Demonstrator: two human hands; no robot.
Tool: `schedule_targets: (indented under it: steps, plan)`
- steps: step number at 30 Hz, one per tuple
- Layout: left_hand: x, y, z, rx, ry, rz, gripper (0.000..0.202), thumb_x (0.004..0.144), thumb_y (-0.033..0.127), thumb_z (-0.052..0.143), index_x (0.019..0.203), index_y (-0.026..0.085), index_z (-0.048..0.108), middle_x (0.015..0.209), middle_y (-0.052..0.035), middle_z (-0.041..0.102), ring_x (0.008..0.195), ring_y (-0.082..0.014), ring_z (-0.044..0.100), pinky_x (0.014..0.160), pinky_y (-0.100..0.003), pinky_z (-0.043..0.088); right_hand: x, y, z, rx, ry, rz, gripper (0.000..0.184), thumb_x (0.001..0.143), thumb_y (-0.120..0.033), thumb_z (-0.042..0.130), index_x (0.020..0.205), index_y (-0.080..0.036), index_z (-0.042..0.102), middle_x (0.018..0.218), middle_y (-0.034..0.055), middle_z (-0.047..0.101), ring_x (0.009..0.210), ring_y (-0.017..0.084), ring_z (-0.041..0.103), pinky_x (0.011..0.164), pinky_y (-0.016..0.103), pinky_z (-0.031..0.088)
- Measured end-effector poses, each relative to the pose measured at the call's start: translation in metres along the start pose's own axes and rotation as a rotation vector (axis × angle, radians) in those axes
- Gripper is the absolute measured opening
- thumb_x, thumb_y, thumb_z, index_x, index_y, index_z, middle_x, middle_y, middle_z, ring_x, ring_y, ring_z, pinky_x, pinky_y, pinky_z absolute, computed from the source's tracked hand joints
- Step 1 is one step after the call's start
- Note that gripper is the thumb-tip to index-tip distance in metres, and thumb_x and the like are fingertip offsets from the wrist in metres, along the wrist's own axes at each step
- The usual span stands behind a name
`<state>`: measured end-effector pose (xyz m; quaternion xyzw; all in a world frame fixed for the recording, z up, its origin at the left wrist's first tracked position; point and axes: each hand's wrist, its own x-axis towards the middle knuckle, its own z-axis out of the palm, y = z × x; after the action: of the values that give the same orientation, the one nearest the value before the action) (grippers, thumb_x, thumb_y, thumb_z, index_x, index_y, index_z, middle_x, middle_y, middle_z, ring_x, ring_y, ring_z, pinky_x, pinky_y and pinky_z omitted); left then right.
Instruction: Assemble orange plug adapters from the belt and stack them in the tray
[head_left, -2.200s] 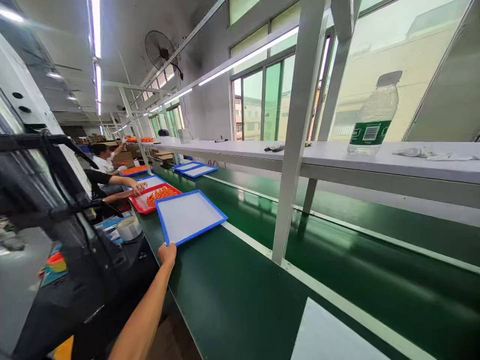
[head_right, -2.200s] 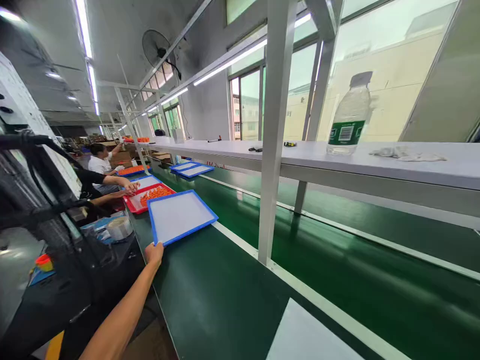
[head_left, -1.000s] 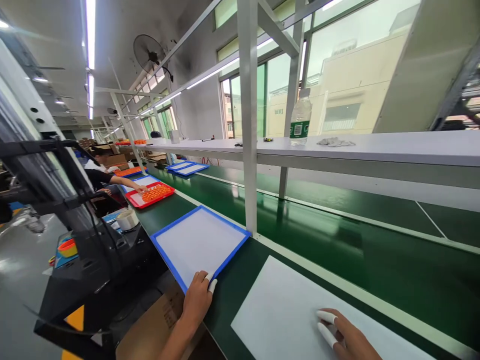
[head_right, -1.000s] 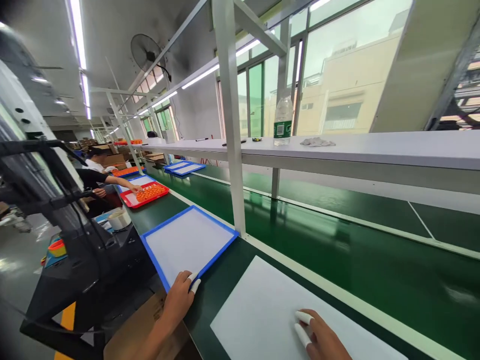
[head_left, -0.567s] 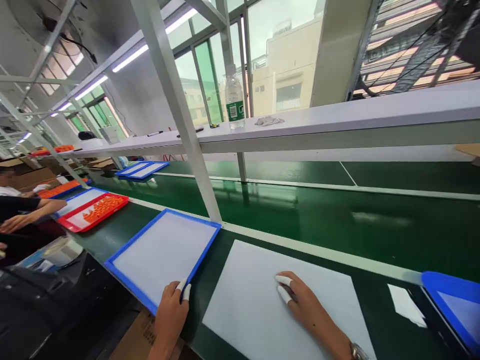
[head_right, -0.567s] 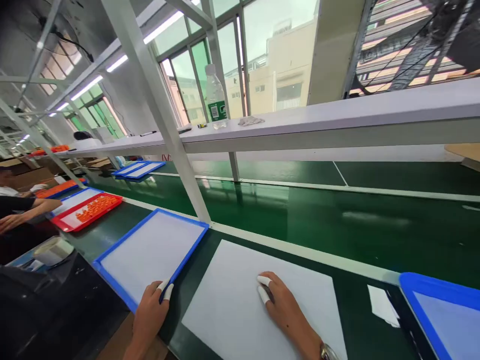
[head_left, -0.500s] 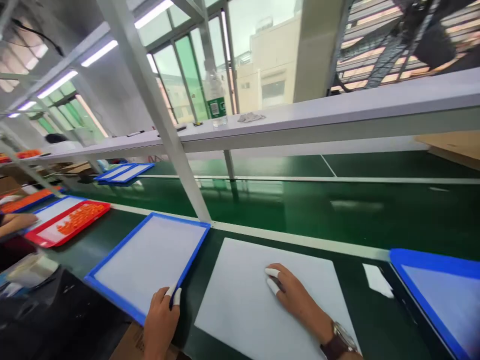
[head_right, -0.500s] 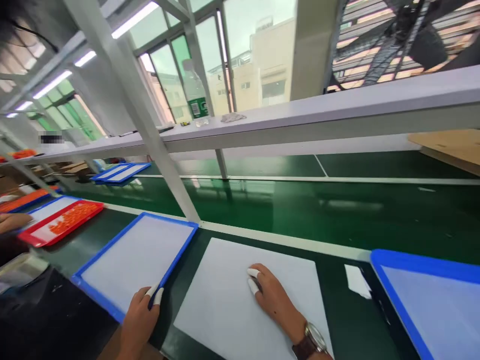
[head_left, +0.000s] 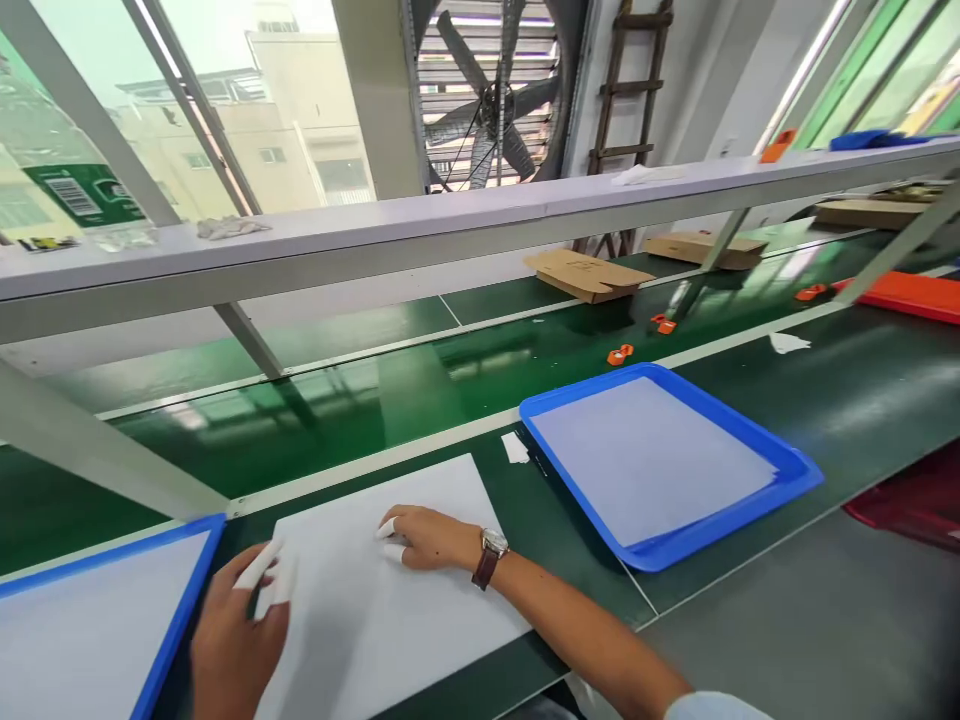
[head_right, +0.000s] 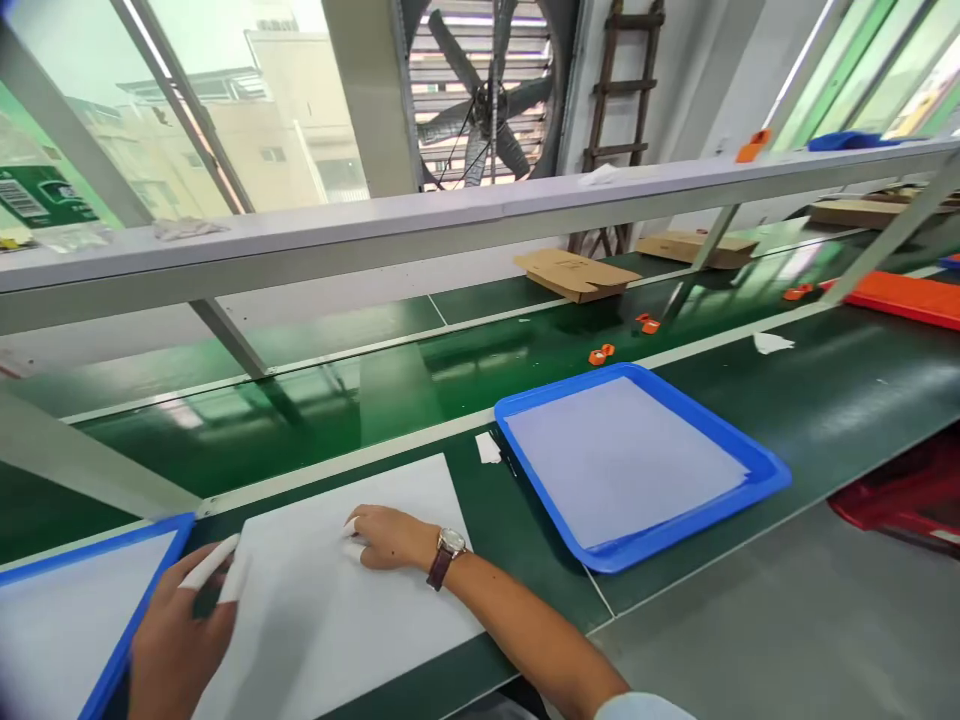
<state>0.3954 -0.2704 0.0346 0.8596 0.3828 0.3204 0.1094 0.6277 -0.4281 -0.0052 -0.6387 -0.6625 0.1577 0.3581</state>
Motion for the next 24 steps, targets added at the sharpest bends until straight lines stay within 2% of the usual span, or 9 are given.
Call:
schedule_targets:
  steps: [2, 4, 8, 11, 13, 15, 18, 21, 24]
  plan:
    - [0.018, 0.048, 0.025, -0.167, -0.041, 0.113, 0.039, 0.085, 0.047, 0.055, 0.117, 0.028, 0.066, 0.121, -0.0028, 0.066, 0.083, -0.0210, 0.067, 0.046, -0.026, 0.050, -0.007, -0.002, -0.015, -0.023, 0.012, 0.031, 0.013, 0.088, -0.019, 0.064, 0.099, -0.021, 0.070, 0.110, 0.0049, 0.069, 0.099, 0.020, 0.066, 0.086, 0.029, 0.052]
    - [0.031, 0.081, 0.051, -0.319, -0.105, 0.162, 0.036, 0.087, 0.047, 0.056, 0.114, 0.026, 0.068, 0.119, -0.0040, 0.067, 0.078, -0.0182, 0.066, 0.040, -0.023, 0.043, -0.017, -0.003, -0.032, -0.056, 0.057, 0.086, 0.010, 0.090, -0.021, 0.062, 0.097, -0.021, 0.070, 0.106, 0.0049, 0.068, 0.097, 0.021, 0.065, 0.084, 0.029, 0.050]
    - [0.053, 0.110, 0.102, -0.508, -0.234, 0.202, 0.030, 0.084, 0.044, 0.060, 0.101, 0.023, 0.072, 0.115, -0.0048, 0.069, 0.073, -0.0164, 0.062, 0.058, -0.028, 0.053, -0.040, -0.004, -0.066, -0.111, 0.185, 0.219, 0.010, 0.092, -0.022, 0.060, 0.094, -0.021, 0.069, 0.098, 0.0046, 0.069, 0.090, 0.020, 0.064, 0.078, 0.028, 0.048]
    - [0.065, 0.117, 0.127, -0.638, -0.393, 0.089, 0.025, 0.074, 0.037, 0.064, 0.093, 0.022, 0.073, 0.113, -0.0040, 0.070, 0.074, -0.0179, 0.062, 0.070, -0.032, 0.054, -0.049, -0.006, -0.082, -0.121, 0.285, 0.301, 0.010, 0.091, -0.022, 0.061, 0.091, -0.021, 0.070, 0.093, 0.0039, 0.070, 0.083, 0.018, 0.063, 0.075, 0.028, 0.047]
    - [0.070, 0.118, 0.134, -0.747, -0.492, -0.038, 0.025, 0.066, 0.030, 0.066, 0.088, 0.022, 0.073, 0.110, -0.0033, 0.071, 0.079, -0.0198, 0.062, 0.073, -0.032, 0.052, -0.047, -0.008, -0.085, -0.102, 0.344, 0.330, 0.010, 0.089, -0.023, 0.062, 0.087, -0.021, 0.071, 0.089, 0.0031, 0.071, 0.079, 0.018, 0.063, 0.074, 0.027, 0.048]
    - [0.070, 0.117, 0.134, -0.829, -0.528, -0.140, 0.025, 0.061, 0.026, 0.066, 0.085, 0.021, 0.072, 0.103, -0.0034, 0.071, 0.081, -0.0205, 0.061, 0.072, -0.031, 0.050, -0.038, -0.009, -0.082, -0.054, 0.398, 0.342, 0.011, 0.089, -0.024, 0.062, 0.085, -0.021, 0.072, 0.087, 0.0028, 0.072, 0.076, 0.017, 0.064, 0.073, 0.027, 0.049]
    - [0.066, 0.110, 0.130, -0.905, -0.535, -0.270, 0.020, 0.064, 0.028, 0.065, 0.081, 0.018, 0.070, 0.083, -0.0032, 0.069, 0.067, -0.0158, 0.057, 0.062, -0.027, 0.044, -0.013, -0.006, -0.067, 0.075, 0.471, 0.344, 0.016, 0.089, -0.031, 0.062, 0.085, -0.020, 0.073, 0.085, 0.0041, 0.074, 0.074, 0.017, 0.065, 0.070, 0.028, 0.051]
    - [0.063, 0.098, 0.130, -1.040, -0.567, -0.456, 0.021, 0.067, 0.034, 0.064, 0.074, 0.014, 0.065, 0.055, 0.0022, 0.052, 0.048, -0.0097, 0.040, 0.048, -0.024, 0.029, 0.019, 0.005, -0.044, 0.252, 0.529, 0.369, 0.032, 0.090, -0.044, 0.058, 0.084, -0.016, 0.073, 0.076, 0.0065, 0.074, 0.069, 0.020, 0.066, 0.066, 0.030, 0.054]
    - [0.063, 0.080, 0.133, -1.234, -0.578, -0.610, 0.023, 0.064, 0.036, 0.064, 0.071, 0.014, 0.061, 0.053, 0.0039, 0.044, 0.046, -0.0077, 0.032, 0.046, -0.024, 0.018, 0.048, 0.018, -0.011, 0.424, 0.561, 0.426, 0.049, 0.091, -0.055, 0.048, 0.090, -0.012, 0.073, 0.076, 0.0098, 0.074, 0.066, 0.022, 0.067, 0.063, 0.034, 0.056]
